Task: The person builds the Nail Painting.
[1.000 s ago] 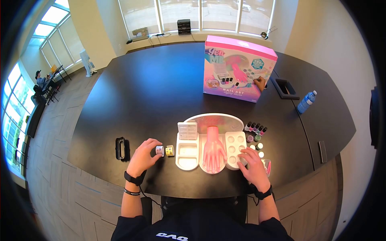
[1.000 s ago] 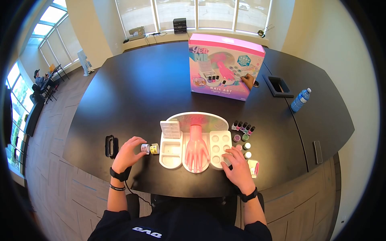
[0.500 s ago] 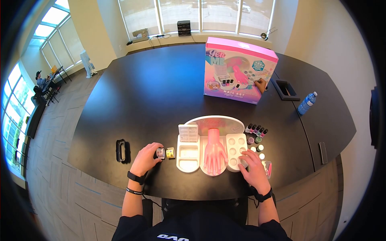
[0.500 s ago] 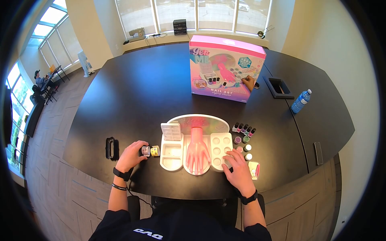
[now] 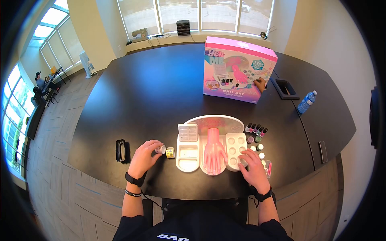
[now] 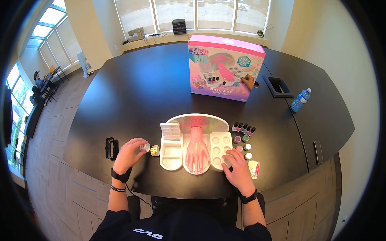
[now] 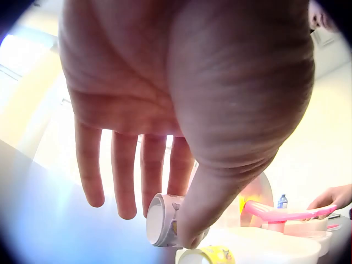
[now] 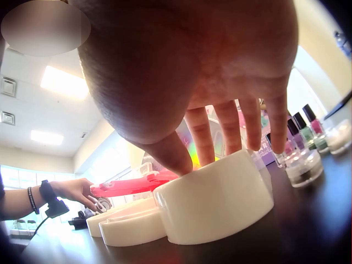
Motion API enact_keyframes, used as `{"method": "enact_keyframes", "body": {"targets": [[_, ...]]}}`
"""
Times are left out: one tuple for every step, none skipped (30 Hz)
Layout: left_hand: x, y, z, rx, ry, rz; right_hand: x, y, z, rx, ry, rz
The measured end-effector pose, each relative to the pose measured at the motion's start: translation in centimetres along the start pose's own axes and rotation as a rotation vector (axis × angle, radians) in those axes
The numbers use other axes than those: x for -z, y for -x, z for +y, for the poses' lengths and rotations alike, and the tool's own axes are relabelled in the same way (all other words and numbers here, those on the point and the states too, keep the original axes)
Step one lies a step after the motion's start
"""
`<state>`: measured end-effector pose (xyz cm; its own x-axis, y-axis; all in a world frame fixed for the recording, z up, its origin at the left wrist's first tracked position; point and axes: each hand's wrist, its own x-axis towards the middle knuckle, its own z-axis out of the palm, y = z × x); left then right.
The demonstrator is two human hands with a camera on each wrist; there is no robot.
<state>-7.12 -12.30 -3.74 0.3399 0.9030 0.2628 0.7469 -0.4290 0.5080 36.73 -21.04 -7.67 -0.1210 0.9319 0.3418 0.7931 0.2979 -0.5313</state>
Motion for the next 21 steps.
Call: {"method": "enact_keyframes", "body": {"targets": [[0.1, -0.2, 0.6, 0.0, 0.0, 0.0, 0.0, 0.0, 0.0, 0.002, 0.001, 0.0], [0.0, -0.4, 1.4, -0.035, 0.007, 0.05, 0.0, 0.0, 0.0, 0.002, 0.0, 0.0], [0.0, -0.6, 2.1, -0.071, 0.015, 0.1, 0.0, 0.0, 0.0, 0.003, 0.0, 0.001], [-0.1, -0.9, 2.7, -0.072, 0.015, 0.099, 0.0, 0.1, 0.0, 0.005, 0.001, 0.002], [-0.2, -1.1, 3.2, -0.093, 0.02, 0.096, 0.0, 0.1, 0.0, 0.003, 0.001, 0.003], [-0.3, -1.3, 3.7, -0.115, 0.024, 0.093, -0.1, 0.1, 0.0, 0.001, -0.002, 0.003], [-0.4, -1.4, 4.0, -0.121, 0.01, 0.073, -0.1, 0.1, 0.0, 0.0, -0.005, 0.003], [-0.6, -1.6, 4.4, -0.122, 0.01, 0.073, -0.1, 0.1, -0.1, 0.0, -0.005, 0.003], [-0.9, -1.8, 4.7, -0.141, 0.014, 0.067, -0.1, 0.1, -0.1, -0.005, 0.0, 0.002], [-1.2, -1.9, 5.0, -0.161, 0.018, 0.062, -0.1, 0.2, -0.1, -0.009, 0.004, 0.0], [-1.5, -2.1, 5.0, -0.174, 0.023, 0.062, -0.1, 0.2, -0.1, -0.009, 0.004, 0.0], [-1.9, -2.2, 5.0, -0.174, 0.023, 0.062, -0.1, 0.2, -0.1, -0.009, -0.002, 0.001], [-2.4, -2.3, 5.1, -0.173, 0.037, 0.058, -0.1, 0.2, -0.1, -0.01, -0.008, 0.001], [-2.7, -2.4, 5.0, -0.172, 0.05, 0.054, -0.1, 0.2, -0.1, -0.01, -0.008, 0.002], [-3.0, -2.5, 4.9, -0.173, 0.05, 0.055, -0.1, 0.2, -0.1, -0.012, -0.011, 0.002], [-3.3, -2.5, 4.8, -0.183, 0.041, 0.031, -0.1, 0.2, -0.1, -0.014, -0.013, 0.002], [-3.6, -2.6, 4.7, -0.192, 0.032, 0.006, -0.1, 0.2, -0.1, -0.014, -0.013, 0.002], [-3.8, -2.7, 4.6, -0.193, 0.031, 0.006, -0.1, 0.2, -0.1, -0.014, -0.013, 0.002], [-4.0, -2.7, 4.5, -0.198, 0.011, -0.006, -0.2, 0.3, -0.1, -0.014, -0.014, 0.002], [-4.3, -2.8, 4.4, -0.203, -0.01, -0.018, -0.2, 0.2, -0.1, -0.015, -0.014, 0.002], [-4.5, -2.8, 4.3, -0.203, -0.01, -0.019, -0.2, 0.2, -0.1, -0.016, -0.012, 0.002]]}}
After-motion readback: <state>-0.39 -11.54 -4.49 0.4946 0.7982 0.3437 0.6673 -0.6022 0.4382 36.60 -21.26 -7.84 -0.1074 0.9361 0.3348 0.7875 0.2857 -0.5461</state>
